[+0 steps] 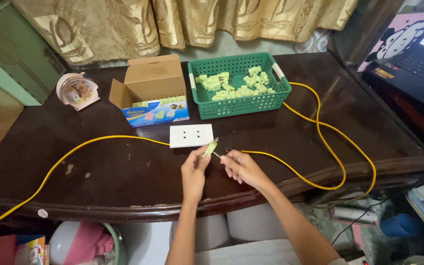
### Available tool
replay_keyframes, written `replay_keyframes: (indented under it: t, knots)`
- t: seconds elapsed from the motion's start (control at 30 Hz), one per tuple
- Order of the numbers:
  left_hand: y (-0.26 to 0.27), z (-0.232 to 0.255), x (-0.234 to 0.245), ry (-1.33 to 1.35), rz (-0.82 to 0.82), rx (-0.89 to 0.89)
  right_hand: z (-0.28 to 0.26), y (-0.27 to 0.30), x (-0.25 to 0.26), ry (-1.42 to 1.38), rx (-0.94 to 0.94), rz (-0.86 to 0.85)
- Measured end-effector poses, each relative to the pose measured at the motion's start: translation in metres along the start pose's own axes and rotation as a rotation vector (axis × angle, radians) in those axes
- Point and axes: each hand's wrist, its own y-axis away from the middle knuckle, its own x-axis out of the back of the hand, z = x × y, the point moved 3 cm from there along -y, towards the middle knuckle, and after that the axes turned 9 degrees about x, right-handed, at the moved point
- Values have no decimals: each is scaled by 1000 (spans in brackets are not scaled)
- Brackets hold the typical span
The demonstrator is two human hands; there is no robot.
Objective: The person assembles a series of small green electrical plug housings by inserting wire components and using a screwdriver to tighten the internal screws on each unit.
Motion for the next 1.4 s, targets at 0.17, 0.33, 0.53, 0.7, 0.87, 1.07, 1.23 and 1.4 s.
replay_keyframes:
  t: [0.17,0.33,0.53,0.7,0.87,1.07,1.23,1.4]
  knots:
    - [-3,-3,0,19,-5,3,-3,1,-1,-3,-31,-15]
    - [4,10,-2,36,-13,23,-12,2,0,-41,-96,-34]
    - [0,7,-1,14,-46,37,-46,11,-6,-217,-222,-3]
    - [0,9,2,-56,-73,5,-19,6,-5,-479,-331,-61]
    - [1,7,2,-22,-97,-8,13,5,-4,-758,-546,-152]
    - [2,8,3,-20,-98,31,34,8,-3,-1125,-683,-237]
    - [3,14,4,25,-98,65,27,10,-10,-1339,-752,-257]
    - [0,7,8,67,-120,54,14,17,-25,-1595,-745,-272]
